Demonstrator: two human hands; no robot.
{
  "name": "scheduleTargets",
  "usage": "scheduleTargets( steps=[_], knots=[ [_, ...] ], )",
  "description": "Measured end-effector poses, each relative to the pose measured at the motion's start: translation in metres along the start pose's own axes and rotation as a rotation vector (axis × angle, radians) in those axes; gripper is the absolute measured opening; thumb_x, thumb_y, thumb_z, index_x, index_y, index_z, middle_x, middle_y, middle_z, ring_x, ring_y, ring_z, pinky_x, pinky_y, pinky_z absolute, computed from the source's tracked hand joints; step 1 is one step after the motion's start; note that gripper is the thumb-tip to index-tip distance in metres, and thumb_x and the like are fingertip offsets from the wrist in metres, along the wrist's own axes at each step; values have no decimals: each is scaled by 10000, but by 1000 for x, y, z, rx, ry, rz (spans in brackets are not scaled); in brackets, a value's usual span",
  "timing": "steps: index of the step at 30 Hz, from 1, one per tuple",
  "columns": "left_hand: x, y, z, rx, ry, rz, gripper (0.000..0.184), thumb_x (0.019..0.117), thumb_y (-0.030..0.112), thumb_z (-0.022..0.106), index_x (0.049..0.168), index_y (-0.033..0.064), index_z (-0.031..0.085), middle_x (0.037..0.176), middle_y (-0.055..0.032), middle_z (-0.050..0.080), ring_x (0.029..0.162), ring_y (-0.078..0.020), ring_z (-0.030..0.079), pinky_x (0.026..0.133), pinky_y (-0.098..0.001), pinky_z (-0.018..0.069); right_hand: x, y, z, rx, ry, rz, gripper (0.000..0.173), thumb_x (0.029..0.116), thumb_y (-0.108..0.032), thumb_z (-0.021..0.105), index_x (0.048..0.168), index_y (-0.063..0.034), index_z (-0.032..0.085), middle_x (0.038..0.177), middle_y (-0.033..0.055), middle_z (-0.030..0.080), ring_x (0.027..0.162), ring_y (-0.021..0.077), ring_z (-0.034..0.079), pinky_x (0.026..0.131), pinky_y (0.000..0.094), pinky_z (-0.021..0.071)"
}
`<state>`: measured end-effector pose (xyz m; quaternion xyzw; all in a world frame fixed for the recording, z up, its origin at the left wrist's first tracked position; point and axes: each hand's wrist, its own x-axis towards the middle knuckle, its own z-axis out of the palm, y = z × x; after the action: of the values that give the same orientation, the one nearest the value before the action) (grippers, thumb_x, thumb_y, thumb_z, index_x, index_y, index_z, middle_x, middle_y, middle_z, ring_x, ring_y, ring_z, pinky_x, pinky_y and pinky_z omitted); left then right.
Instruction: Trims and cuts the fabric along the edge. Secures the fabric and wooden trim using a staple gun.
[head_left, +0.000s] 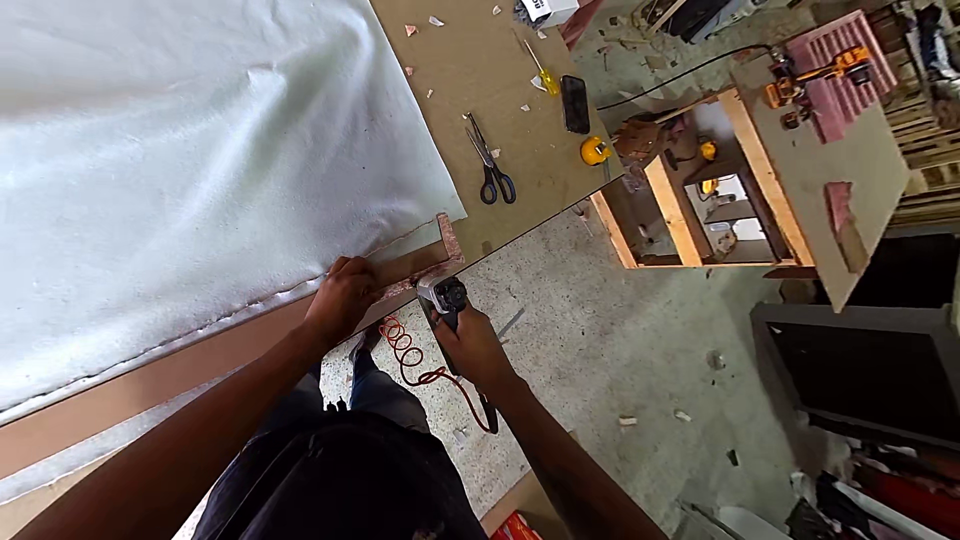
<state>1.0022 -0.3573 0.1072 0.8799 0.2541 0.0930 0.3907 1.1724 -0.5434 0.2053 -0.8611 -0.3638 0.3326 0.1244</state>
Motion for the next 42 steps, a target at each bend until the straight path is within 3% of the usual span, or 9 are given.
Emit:
scheduleTargets(
  steps=[5,12,17,20,23,28,34,38,42],
  knots=[
    [8,-10,-4,-47,10,-32,151,862,170,824,925,81,719,1153,-58,675,1087,-257,631,958,-458,549,-9,-24,16,-22,-31,2,274,984,-307,596,1190,-126,609,844,37,664,738,184,672,685,437,580],
    [13,-24,-17,-82,-23,70,44,913,127,736,917,84,733,1091,-49,715,1063,-220,670,955,-432,561,-23,-52,40,-59,-38,-35,254,985,-313,583,1175,-146,604,826,19,657,726,162,664,671,419,575],
    [-63,-31,-57,133,-155,46,415,861,488,767,1087,140,744,1310,-57,637,1283,-271,551,1056,-502,485,-30,-62,55,-37,-16,-4,275,977,-304,597,1197,-139,603,834,27,667,718,175,670,672,442,583],
    [-90,-48,-56,93,-69,64,150,910,274,767,952,131,765,1244,-45,651,1242,-267,564,1039,-479,507,-39,-63,65,59,25,12,222,969,-270,588,1163,-172,637,788,6,668,639,149,657,611,422,587],
    [-83,-50,-55,31,-67,9,93,907,189,760,838,126,753,1200,-8,652,1188,-234,568,1017,-433,515,-45,-70,73,87,33,16,214,965,-263,591,1153,-185,658,765,-4,662,613,138,643,597,399,580],
    [-80,-54,-63,-15,-58,-53,97,878,163,790,883,83,735,1206,-52,653,1160,-262,601,996,-461,540,-51,-89,83,21,21,32,222,979,-292,585,1142,-150,638,789,14,676,650,155,672,635,421,598],
    [-67,-69,-74,-49,-101,-27,100,884,152,778,888,75,715,1041,-62,691,1005,-233,670,914,-473,568,-63,-115,102,-46,-23,-28,262,984,-328,588,1160,-137,627,826,20,672,725,166,675,681,429,586],
    [-65,-73,-79,-53,-94,18,88,908,141,743,886,68,699,1078,-62,680,1001,-216,672,902,-457,576,-72,-132,119,-78,-43,-66,239,982,-312,569,1139,-144,631,830,18,661,734,163,666,682,422,577],
    [-118,-75,-112,87,-126,28,285,938,356,715,1004,79,721,1198,-103,661,1135,-283,640,966,-510,555,-80,-138,131,-105,-47,-51,275,990,-328,587,1191,-141,602,846,33,667,744,184,676,682,449,583]
  ],
)
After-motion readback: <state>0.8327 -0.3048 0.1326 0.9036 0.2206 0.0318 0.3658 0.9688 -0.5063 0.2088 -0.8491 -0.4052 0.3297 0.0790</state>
